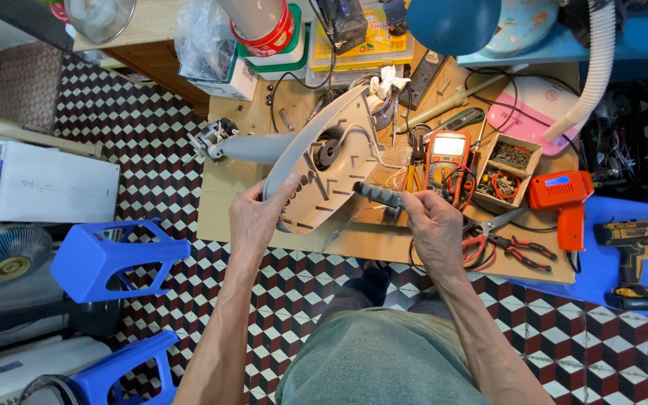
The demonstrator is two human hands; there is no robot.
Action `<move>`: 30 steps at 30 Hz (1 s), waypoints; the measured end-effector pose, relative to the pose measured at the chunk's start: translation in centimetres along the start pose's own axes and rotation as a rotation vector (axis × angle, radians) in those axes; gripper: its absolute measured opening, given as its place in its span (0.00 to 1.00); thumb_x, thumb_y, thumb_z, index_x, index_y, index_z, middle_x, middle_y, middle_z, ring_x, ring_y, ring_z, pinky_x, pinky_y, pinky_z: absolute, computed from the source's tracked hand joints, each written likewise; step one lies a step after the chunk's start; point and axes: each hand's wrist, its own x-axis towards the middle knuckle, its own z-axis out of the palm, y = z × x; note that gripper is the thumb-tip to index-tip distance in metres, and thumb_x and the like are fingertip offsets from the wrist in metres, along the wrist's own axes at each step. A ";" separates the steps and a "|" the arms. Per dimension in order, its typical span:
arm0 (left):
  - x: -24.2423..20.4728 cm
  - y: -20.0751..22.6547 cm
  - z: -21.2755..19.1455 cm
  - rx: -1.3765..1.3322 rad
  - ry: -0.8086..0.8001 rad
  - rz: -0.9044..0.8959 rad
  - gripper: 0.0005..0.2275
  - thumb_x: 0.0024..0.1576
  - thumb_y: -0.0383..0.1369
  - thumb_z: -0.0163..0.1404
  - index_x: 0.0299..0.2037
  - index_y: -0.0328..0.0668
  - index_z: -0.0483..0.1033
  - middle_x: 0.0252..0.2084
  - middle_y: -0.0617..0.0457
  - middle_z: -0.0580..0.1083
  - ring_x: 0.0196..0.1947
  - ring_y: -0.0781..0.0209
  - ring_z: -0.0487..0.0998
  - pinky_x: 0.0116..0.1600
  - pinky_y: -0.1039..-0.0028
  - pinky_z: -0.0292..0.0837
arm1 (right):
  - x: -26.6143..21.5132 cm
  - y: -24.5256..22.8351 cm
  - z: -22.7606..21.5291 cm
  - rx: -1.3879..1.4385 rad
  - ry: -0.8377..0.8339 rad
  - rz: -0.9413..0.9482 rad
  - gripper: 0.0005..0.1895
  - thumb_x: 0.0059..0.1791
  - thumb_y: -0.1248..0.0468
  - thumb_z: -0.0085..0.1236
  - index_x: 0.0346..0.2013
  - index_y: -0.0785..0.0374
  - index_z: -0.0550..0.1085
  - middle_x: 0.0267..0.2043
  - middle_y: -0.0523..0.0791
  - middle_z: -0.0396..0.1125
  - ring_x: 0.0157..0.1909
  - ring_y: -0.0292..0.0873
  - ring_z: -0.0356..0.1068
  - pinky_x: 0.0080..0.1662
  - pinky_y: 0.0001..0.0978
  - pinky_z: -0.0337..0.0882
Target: The person assembles a pedestal fan by attaching the motor to the stand, connecting internal wiring, and securing components with a cordless drill. They then attach the rear cover and route the power cord through the assembly.
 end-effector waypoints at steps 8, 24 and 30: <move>-0.1 0.2 -0.8 -0.048 0.049 -0.031 0.22 0.50 0.53 0.60 0.31 0.38 0.84 0.24 0.59 0.75 0.25 0.72 0.72 0.31 0.79 0.67 | -1.2 -0.4 -2.4 0.003 -0.001 0.013 0.11 0.55 0.60 0.55 0.36 0.65 0.77 0.19 0.34 0.58 0.20 0.25 0.52 0.22 0.21 0.49; -0.8 -1.8 -0.5 -0.056 -0.021 -0.048 0.23 0.48 0.54 0.60 0.37 0.41 0.87 0.27 0.60 0.78 0.28 0.74 0.75 0.34 0.80 0.71 | 2.4 -5.4 2.2 0.108 -0.500 0.351 0.15 0.51 0.62 0.57 0.22 0.62 0.68 0.13 0.34 0.51 0.13 0.29 0.44 0.18 0.28 0.41; -1.3 -1.8 -0.8 -0.060 -0.040 -0.063 0.23 0.48 0.53 0.61 0.41 0.40 0.87 0.29 0.59 0.80 0.28 0.74 0.77 0.35 0.80 0.72 | 5.3 -2.5 6.3 0.108 -0.629 0.480 0.14 0.49 0.64 0.56 0.19 0.58 0.67 0.11 0.34 0.50 0.11 0.30 0.43 0.16 0.28 0.39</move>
